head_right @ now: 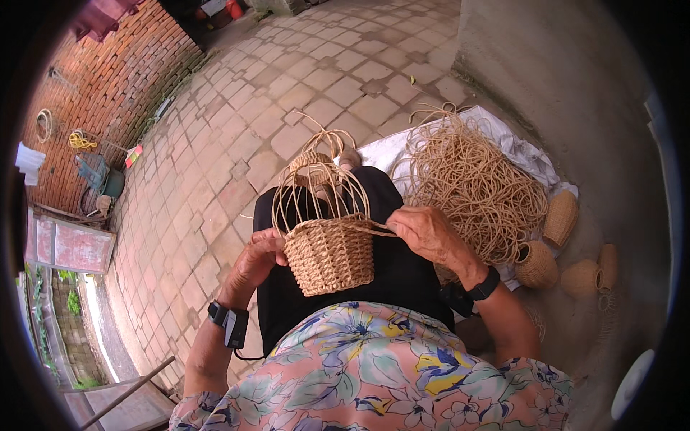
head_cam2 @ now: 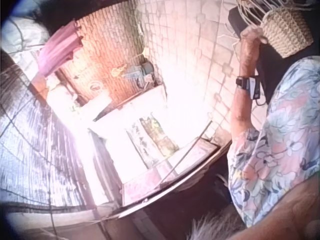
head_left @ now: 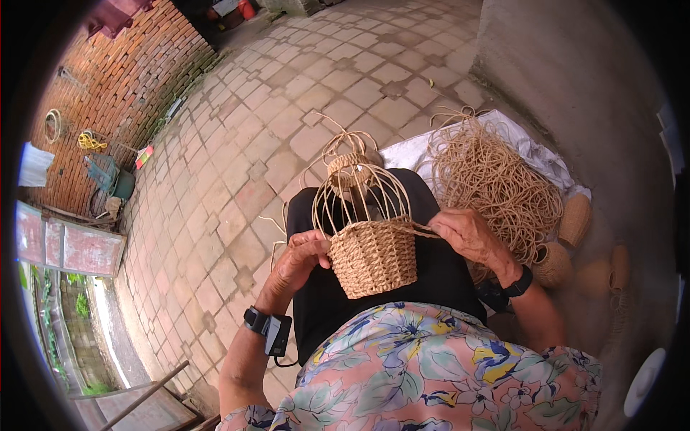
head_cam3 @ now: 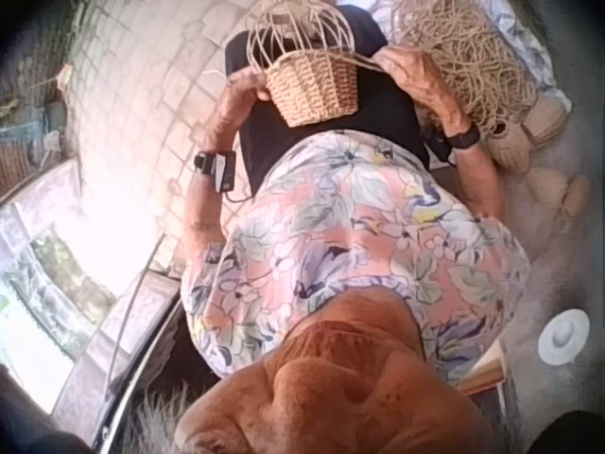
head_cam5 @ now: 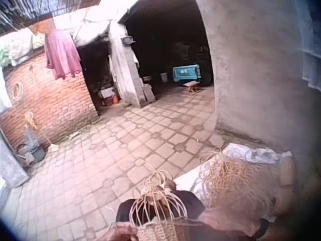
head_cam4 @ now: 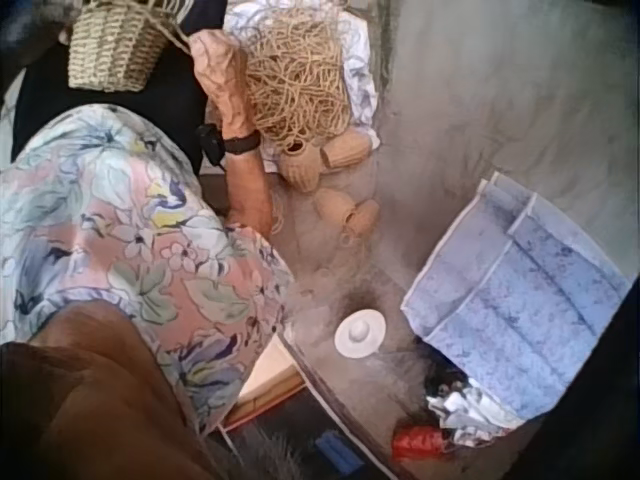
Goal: Weaving a small basket from natural fibers.
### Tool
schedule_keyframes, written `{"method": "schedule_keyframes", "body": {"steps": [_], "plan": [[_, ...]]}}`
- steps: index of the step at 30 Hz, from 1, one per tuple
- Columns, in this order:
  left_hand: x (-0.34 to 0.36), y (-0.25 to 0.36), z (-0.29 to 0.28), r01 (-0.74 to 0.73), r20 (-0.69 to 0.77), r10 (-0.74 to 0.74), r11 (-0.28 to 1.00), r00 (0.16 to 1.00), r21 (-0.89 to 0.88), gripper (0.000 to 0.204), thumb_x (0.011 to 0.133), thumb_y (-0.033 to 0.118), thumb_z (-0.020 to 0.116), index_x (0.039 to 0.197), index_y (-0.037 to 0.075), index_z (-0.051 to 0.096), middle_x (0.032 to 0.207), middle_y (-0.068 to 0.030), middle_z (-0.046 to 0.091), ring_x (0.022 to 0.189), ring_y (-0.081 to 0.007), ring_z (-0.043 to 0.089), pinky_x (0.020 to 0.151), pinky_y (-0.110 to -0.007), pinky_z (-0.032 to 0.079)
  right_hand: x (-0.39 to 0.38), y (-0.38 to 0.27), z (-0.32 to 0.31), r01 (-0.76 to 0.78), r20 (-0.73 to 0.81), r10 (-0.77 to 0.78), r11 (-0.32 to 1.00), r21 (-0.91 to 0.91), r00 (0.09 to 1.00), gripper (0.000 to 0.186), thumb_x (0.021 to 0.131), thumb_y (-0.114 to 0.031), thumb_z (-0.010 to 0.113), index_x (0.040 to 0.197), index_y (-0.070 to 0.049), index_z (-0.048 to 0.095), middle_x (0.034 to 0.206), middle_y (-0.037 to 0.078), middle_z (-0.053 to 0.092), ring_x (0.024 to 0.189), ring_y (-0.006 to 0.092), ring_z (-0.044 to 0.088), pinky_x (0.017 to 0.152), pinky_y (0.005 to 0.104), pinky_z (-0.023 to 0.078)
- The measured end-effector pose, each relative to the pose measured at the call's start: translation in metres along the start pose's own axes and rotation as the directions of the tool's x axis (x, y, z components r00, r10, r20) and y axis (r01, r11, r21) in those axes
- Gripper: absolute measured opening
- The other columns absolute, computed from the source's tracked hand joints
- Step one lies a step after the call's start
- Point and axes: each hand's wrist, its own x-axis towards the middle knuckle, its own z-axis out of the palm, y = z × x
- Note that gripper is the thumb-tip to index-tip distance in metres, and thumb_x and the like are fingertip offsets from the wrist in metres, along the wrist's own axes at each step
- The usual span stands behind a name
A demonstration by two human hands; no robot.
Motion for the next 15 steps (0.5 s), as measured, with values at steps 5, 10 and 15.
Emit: {"method": "schedule_keyframes", "body": {"steps": [5,10,15], "plan": [[-0.003,-0.001,0.001,-0.021,0.031,0.021,1.0,0.999,0.009,0.017,0.086,0.021,0.063,0.081,0.004,0.062,0.071,-0.0016,0.062,0.063,-0.009,0.059,0.067,-0.023,0.048,-0.01,0.033,0.009,-0.224,0.064,0.217,0.886,0.406,0.974,0.028,0.091,-0.026,0.059,0.083,0.0,0.063,0.077,0.003,0.059,0.075,0.0109,0.055,0.069,0.0268,0.043],[-0.001,0.0,0.0,-0.003,0.043,0.002,1.0,0.999,0.018,0.019,0.087,0.022,0.063,0.082,0.004,0.062,0.073,-0.0009,0.062,0.063,-0.0087,0.059,0.066,-0.022,0.048,-0.016,0.068,0.015,-0.319,0.041,0.341,0.819,0.477,0.939,0.033,0.093,-0.033,0.056,0.081,-0.002,0.062,0.075,-0.002,0.056,0.074,0.007,0.049,0.07,0.0239,0.04],[-0.002,0.001,0.002,-0.012,0.036,0.011,1.0,0.999,0.029,0.019,0.087,0.023,0.063,0.082,0.005,0.062,0.073,-0.0005,0.062,0.063,-0.0085,0.059,0.066,-0.022,0.048,-0.013,0.073,0.017,-0.531,0.155,0.535,0.676,0.511,0.831,0.026,0.092,-0.028,0.058,0.086,-0.003,0.063,0.075,-0.003,0.053,0.072,0.0058,0.048,0.063,0.024,0.041]]}}
